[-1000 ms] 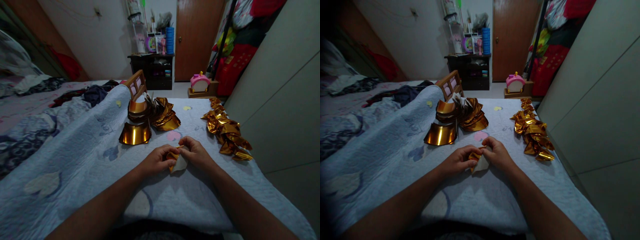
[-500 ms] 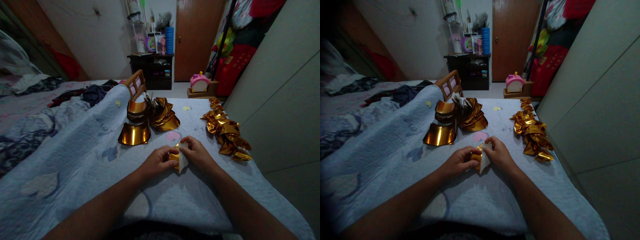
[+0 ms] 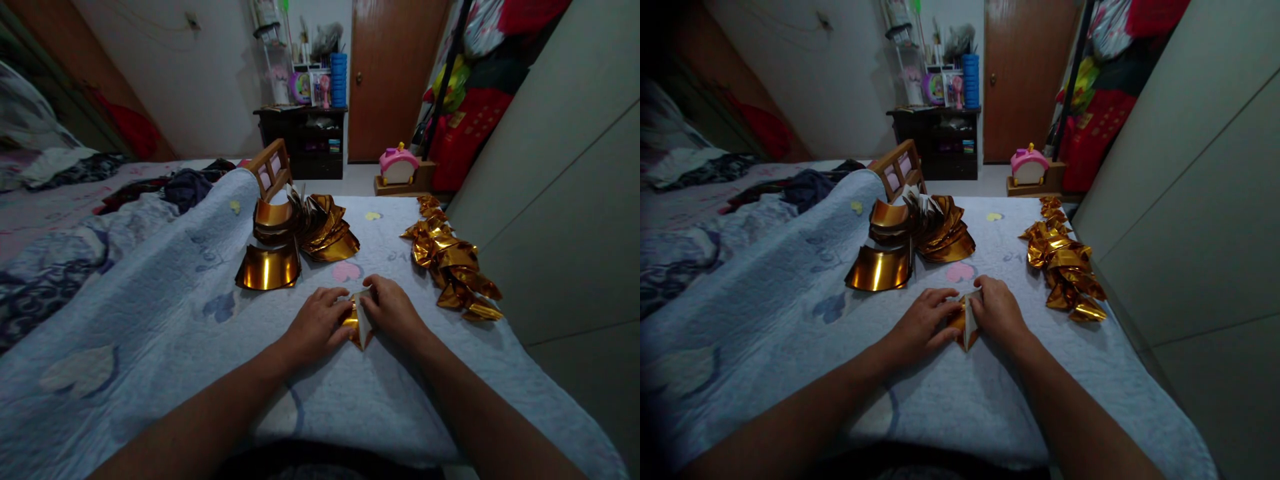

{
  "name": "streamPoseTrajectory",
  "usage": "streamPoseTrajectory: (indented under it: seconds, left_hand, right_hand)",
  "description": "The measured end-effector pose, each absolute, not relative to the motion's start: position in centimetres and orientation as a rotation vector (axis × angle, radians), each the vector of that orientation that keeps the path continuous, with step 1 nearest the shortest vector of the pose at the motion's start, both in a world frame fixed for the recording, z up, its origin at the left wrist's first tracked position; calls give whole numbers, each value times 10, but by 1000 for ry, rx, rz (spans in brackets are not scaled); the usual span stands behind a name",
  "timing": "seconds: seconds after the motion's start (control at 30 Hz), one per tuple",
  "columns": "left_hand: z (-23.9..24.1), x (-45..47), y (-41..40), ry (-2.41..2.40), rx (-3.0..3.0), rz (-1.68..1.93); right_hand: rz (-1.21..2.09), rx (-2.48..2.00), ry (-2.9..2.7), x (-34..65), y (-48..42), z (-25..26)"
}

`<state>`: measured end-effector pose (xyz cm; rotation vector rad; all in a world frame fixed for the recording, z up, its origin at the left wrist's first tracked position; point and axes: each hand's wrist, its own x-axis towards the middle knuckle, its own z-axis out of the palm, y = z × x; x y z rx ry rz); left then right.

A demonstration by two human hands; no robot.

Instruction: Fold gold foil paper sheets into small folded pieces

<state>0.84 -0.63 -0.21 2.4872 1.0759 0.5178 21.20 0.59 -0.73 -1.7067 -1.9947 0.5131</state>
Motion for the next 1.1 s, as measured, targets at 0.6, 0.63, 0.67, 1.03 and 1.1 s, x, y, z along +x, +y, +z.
streamPoseTrajectory:
  seconds: [0.6, 0.63, 0.67, 1.03, 1.1]
  left_hand:
    - [-5, 15, -8, 923, 2675, 442]
    - [-5, 15, -8, 926, 2680, 431]
    - [-5, 15, -7, 930, 2684, 423]
    - [-9, 14, -6, 941, 2751, 413]
    - [-11, 14, -6, 946, 2760, 418]
  right_hand:
    - [567, -1699, -1980, 217, 8, -3]
    - [570, -1673, -1992, 218, 8, -3]
    - [573, -1655, -1999, 218, 8, -4]
    - [585, -1599, -2046, 216, 5, -9]
    - [571, -1576, -2073, 215, 5, -9]
